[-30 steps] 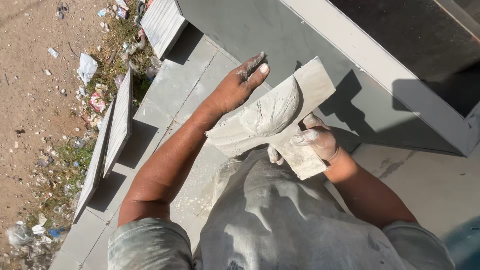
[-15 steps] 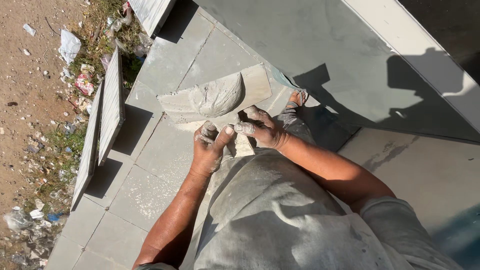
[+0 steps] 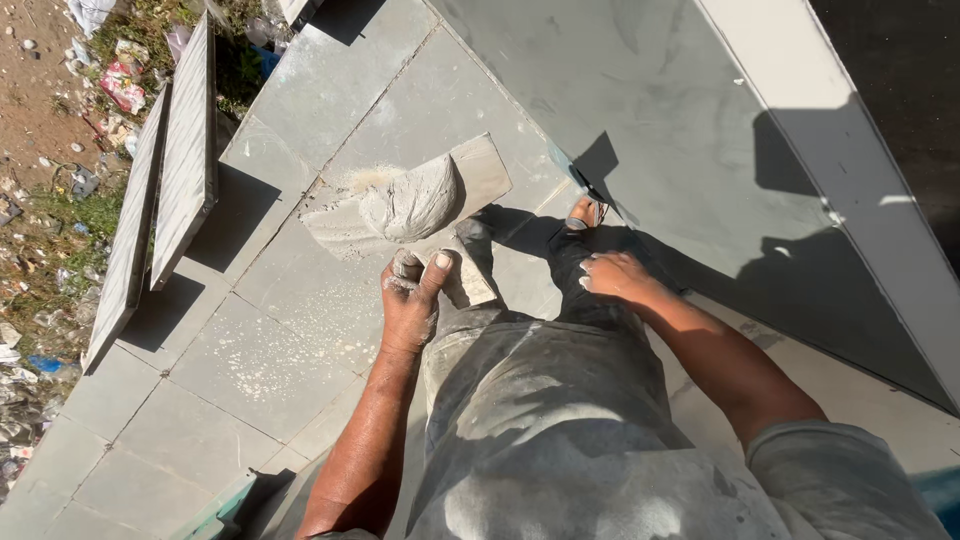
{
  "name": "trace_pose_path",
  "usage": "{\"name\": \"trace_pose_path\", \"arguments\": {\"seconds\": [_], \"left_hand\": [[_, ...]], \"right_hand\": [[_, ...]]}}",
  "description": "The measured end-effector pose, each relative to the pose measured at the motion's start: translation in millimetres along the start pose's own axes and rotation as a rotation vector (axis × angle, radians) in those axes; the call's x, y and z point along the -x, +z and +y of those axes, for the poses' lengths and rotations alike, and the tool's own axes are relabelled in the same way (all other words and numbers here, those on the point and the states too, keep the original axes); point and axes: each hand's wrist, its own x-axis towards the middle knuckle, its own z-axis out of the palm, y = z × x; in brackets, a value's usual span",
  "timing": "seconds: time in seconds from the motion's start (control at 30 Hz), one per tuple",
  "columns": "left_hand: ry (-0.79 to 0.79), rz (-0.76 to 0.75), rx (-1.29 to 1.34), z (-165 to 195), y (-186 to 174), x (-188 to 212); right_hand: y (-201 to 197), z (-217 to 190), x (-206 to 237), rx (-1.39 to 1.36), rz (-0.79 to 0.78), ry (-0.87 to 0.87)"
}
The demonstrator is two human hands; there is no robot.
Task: The person scoops a gray compound from a tray and applies it to the edges and corners of a metal frame using a trowel. They smooth the compound along the seams and wipe excess material from the trowel onto the frame.
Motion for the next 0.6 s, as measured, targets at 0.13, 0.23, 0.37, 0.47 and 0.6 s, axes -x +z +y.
{"name": "trace_pose_path", "arguments": {"seconds": [0.13, 0.23, 0.37, 0.47, 0.6], "left_hand": [[-0.093, -0.013, 0.007, -13, -37, -31], [-0.098, 0.059, -0.037, -22, -60, -48], [-0.018, 0.182, -0.038, -41, -67, -61], [-0.031, 0.249, 0.035, -56, -55, -69], [-0.09, 0.271, 0.161, -65, -32, -77]], "right_hand": [[-5, 10, -38, 0.307, -0.059, -0.041], [-1, 18, -63, 0.485, -0.234, -0.1], [11, 41, -94, 0.753, -0.51, -0.198], [11, 57, -115, 0.87, -0.577, -0.248], [8, 69, -127, 0.989, -0.613, -0.313]]}}
